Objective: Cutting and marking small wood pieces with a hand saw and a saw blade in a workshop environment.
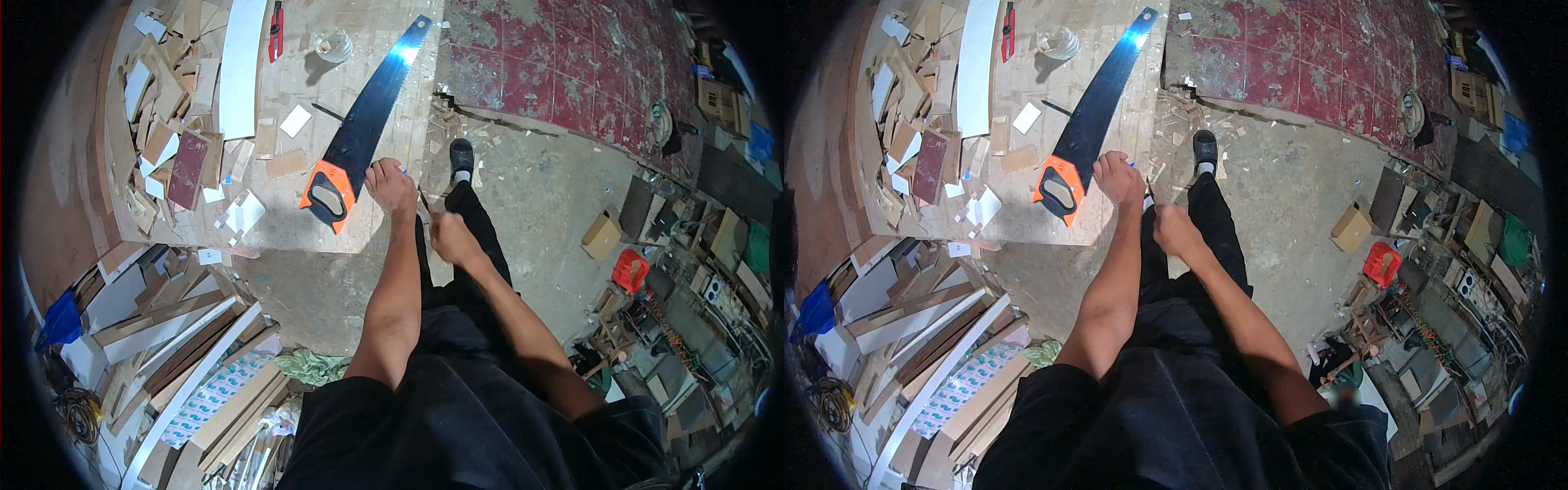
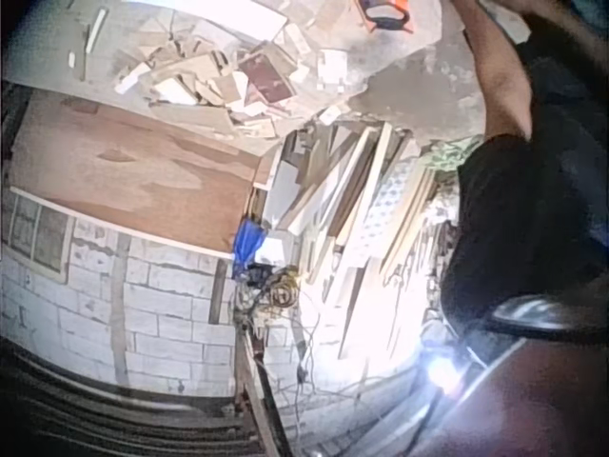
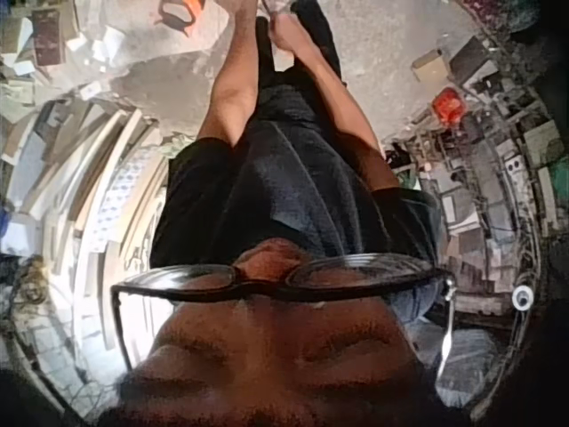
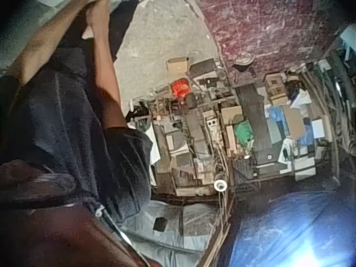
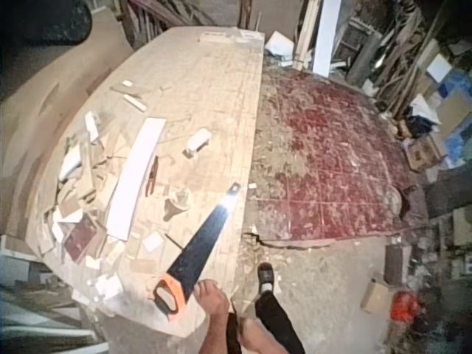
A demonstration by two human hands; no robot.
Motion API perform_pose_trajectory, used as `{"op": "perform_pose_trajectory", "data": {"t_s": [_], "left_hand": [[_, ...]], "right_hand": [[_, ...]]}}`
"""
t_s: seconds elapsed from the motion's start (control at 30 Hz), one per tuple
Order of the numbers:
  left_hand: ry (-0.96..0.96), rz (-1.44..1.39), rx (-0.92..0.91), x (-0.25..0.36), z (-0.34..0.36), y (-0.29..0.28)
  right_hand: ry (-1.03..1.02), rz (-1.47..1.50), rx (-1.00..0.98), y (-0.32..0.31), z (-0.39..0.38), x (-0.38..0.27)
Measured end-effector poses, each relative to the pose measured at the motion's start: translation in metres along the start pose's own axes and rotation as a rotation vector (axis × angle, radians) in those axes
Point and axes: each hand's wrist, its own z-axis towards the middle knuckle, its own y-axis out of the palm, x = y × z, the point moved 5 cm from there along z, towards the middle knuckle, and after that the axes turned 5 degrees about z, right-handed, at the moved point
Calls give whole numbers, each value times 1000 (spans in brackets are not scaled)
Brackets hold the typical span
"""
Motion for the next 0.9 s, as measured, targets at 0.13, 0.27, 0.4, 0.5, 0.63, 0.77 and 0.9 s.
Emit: {"op": "perform_pose_trajectory", "data": {"t_s": [0.13,0.27,0.4,0.5,0.63,0.77,0.9], "left_hand": [[13,-15,-5,4,-1,2],[-16,28,-11,-4,-1,-2],[14,-8,-1,7,0,-3],[-7,21,-7,1,0,0],[-7,21,8,0,0,0],[21,98,-45,0,3,-4],[81,178,-102,18,5,0]], "right_hand": [[19,-18,4,-1,17,-1],[15,64,8,-11,-23,-29],[34,34,-28,3,-19,-41],[85,-69,75,15,-38,-17],[-107,43,254,13,-41,-21],[550,891,84,43,-43,6],[318,505,259,67,-42,22]]}}
